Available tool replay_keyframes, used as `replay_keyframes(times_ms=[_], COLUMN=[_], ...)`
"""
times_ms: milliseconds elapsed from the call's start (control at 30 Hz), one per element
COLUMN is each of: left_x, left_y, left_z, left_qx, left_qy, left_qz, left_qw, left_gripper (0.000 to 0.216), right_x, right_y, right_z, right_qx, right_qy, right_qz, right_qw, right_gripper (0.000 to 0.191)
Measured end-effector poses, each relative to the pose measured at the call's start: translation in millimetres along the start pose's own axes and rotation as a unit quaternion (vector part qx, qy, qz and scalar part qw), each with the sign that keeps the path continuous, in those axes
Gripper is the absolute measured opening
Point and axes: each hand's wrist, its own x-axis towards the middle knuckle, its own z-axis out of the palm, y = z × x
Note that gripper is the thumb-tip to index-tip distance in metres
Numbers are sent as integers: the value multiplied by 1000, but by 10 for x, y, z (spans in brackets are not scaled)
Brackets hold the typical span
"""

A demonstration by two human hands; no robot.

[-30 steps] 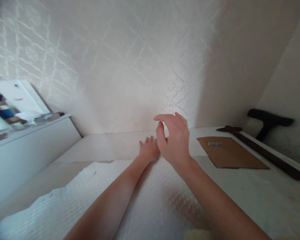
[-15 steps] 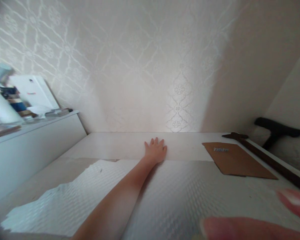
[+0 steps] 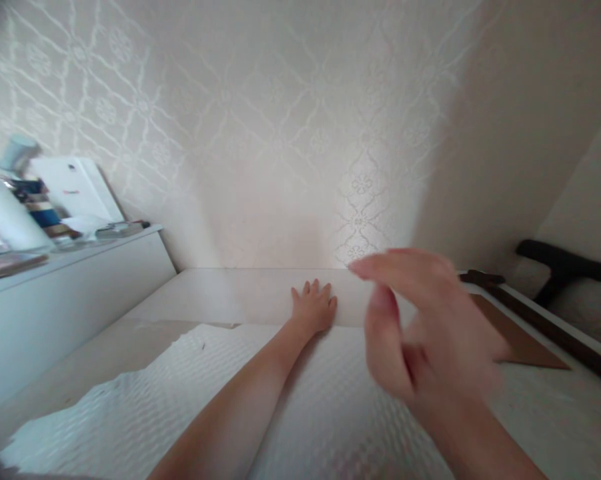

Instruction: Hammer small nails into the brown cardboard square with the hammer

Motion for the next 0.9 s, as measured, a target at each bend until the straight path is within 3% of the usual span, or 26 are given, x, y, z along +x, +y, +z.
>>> replay_keyframes(times_ms=[67, 133, 233, 300, 633, 900], left_x=[3, 6, 6, 4, 4, -13], left_y=[1, -2, -12, -17, -16, -24], left_z=[6, 12, 16, 12, -35, -55], left_qx=[3, 3, 3, 5, 18, 21], left_qy=[4, 4, 5, 9, -12, -13], left_qz=[-3, -2, 1, 2, -2, -3], left_qw=[1000, 1000, 1000, 1000, 1000, 1000], left_gripper=[51, 51, 52, 52, 53, 52], right_x=[37, -66, -391, -571, -560, -561], right_y=[285, 681, 1184, 1328, 1208, 1181], right_z=[239, 494, 731, 769, 739, 751], right_qx=[-34, -144, -231, -241, -244, -244], right_qy=[1, -118, -377, -449, -485, -481], right_qz=[0, 60, 186, 195, 197, 195], right_qw=[999, 981, 878, 838, 816, 819], right_gripper=[27, 38, 46, 48, 52, 52])
